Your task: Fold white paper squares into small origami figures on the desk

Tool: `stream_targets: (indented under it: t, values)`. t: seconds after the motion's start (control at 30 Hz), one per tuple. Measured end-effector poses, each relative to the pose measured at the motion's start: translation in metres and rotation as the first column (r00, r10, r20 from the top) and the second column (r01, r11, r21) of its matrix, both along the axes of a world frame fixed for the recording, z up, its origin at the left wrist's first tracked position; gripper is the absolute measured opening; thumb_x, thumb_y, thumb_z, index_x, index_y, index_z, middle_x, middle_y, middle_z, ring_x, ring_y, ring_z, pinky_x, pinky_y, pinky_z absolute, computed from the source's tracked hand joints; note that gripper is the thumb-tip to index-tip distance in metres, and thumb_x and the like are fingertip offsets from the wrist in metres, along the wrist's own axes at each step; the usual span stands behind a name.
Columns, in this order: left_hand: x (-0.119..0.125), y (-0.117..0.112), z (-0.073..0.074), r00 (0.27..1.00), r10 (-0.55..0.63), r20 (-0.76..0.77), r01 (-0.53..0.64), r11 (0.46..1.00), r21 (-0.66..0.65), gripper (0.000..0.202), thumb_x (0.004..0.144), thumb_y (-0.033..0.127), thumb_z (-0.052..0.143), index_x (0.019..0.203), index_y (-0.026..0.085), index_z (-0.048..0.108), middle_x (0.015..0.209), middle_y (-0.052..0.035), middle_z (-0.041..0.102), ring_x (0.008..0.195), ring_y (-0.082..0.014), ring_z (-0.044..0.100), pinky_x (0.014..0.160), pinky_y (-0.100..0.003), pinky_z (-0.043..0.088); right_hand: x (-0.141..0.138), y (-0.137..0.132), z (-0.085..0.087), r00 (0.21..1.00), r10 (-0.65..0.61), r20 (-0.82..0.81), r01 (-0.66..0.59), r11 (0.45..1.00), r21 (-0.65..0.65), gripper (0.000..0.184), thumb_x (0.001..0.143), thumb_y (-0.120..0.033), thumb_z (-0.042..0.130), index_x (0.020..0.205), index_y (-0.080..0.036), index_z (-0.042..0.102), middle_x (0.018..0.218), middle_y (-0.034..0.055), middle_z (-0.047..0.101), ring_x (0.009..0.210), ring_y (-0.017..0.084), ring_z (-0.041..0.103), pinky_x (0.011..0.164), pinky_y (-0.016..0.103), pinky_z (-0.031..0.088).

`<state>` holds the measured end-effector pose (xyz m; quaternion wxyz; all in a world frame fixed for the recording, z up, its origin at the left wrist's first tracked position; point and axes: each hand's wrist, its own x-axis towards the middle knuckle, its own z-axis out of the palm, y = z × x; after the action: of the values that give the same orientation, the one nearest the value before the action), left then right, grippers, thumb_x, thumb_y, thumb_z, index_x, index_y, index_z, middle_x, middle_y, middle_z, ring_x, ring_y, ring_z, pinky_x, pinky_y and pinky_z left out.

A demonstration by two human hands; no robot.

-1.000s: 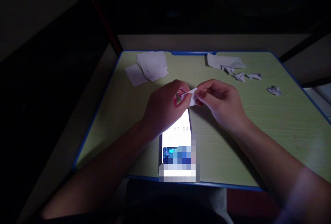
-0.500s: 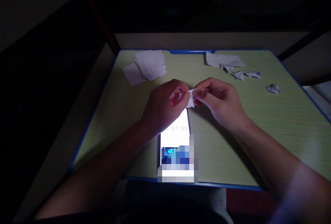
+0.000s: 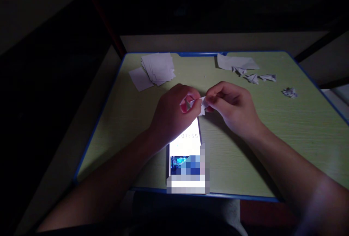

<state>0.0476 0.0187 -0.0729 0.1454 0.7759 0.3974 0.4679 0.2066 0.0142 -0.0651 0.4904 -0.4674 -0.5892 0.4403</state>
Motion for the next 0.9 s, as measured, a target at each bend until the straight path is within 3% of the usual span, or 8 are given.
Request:
stream_targets:
  t: [0.53,0.73,0.9]
  values:
    - [0.0019,-0.0009,-0.0011,0.999,-0.033,0.035,0.034,0.999,-0.02,0.009,0.075,0.007,0.063,0.078,0.015,0.059,0.067,0.0032,0.057,0.056,-0.0048,0.048,0.051,-0.017,0.04,-0.001,-0.0002,-0.0006,1.0,-0.002,-0.001,0.002,1.0,0.028,0.014,0.073,-0.014,0.064,0.063,-0.021,0.057,0.053,-0.0042,0.052,0.049,0.009,0.048,0.047,0.026,0.035]
    - [0.0004,0.0002,-0.0024,0.998,-0.037,0.053,0.036,0.999,0.011,0.009,0.076,0.007,0.062,0.079,0.015,0.058,0.072,0.0022,0.058,0.058,-0.0048,0.048,0.052,-0.017,0.041,0.0011,0.0023,-0.0036,0.994,0.045,-0.104,-0.051,0.997,-0.058,0.006,0.077,-0.017,0.064,0.071,-0.019,0.063,0.056,-0.0028,0.056,0.052,0.01,0.05,0.05,0.027,0.039]
    - [0.0005,0.0005,-0.0022,0.999,-0.024,0.04,0.023,1.0,0.015,0.01,0.075,0.007,0.063,0.077,0.015,0.059,0.069,0.0033,0.056,0.057,-0.0049,0.048,0.053,-0.018,0.04,0.0005,0.0016,-0.0018,0.999,0.009,-0.052,-0.012,0.998,-0.056,0.011,0.076,-0.016,0.065,0.066,-0.02,0.064,0.055,-0.003,0.055,0.052,0.01,0.051,0.05,0.027,0.038]
